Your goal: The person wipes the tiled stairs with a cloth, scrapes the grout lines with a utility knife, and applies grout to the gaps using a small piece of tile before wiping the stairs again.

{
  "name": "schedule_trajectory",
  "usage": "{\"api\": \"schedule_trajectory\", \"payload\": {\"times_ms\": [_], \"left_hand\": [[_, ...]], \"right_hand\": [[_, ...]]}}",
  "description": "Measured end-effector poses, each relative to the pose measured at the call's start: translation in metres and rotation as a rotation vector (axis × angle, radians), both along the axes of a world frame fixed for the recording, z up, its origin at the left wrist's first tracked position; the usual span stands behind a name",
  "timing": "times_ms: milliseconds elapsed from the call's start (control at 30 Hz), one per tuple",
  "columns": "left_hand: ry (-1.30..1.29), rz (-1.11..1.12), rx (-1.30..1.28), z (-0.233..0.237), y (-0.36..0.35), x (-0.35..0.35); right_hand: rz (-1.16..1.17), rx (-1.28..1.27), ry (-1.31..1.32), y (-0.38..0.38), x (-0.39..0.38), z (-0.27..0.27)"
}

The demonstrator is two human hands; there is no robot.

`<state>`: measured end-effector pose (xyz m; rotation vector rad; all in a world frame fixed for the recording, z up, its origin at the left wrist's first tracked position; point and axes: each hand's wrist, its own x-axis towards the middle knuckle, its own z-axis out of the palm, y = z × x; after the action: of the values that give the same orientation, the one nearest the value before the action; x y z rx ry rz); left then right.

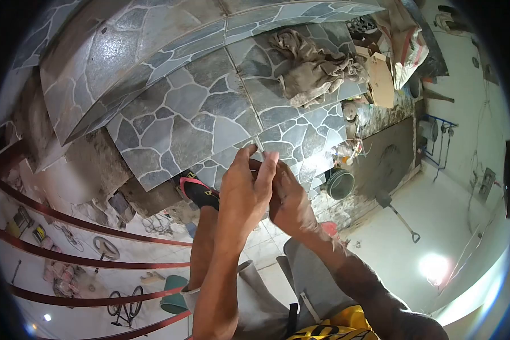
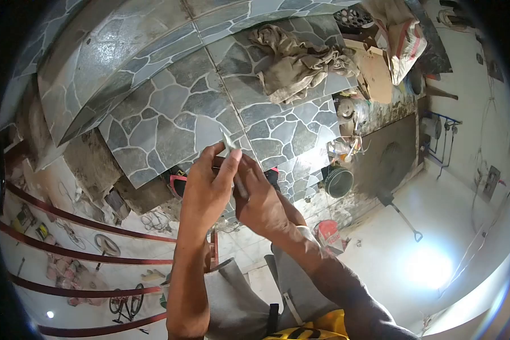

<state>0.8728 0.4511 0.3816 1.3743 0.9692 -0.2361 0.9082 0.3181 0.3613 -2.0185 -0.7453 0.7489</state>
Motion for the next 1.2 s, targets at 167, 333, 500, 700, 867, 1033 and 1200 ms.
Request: {"api": "schedule_trajectory", "payload": {"times_ms": [167, 333, 500, 700, 867, 1033, 1200], "left_hand": [[-0.191, -0.152, 0.407, -0.015, -0.013, 0.001], [-0.098, -0.612, 0.48, -0.009, -0.028, -0.004], [-0.05, -0.827, 0.597, -0.007, -0.029, -0.009], [-0.046, -0.833, 0.644, -0.007, -0.023, -0.007], [-0.069, -0.845, 0.659, -0.006, -0.019, -0.005], [-0.05, -0.803, 0.722, -0.005, -0.013, -0.003], [-0.09, -0.798, 0.748, -0.008, -0.01, -0.003]], "right_hand": [[-0.064, -0.126, 0.062, -0.028, 0.009, -0.063], [-0.874, 0.524, 1.134, 0.005, -0.003, -0.1], [-1.051, 0.601, 1.323, 0.01, -0.002, -0.099], [-1.127, 0.654, 1.187, 0.057, 0.018, -0.127], [-0.896, 0.542, 0.939, 0.046, 0.011, -0.131], [-1.213, 0.535, 1.15, 0.081, 0.037, -0.118], [-0.932, 0.499, 0.852, 0.053, 0.016, -0.137]]}}
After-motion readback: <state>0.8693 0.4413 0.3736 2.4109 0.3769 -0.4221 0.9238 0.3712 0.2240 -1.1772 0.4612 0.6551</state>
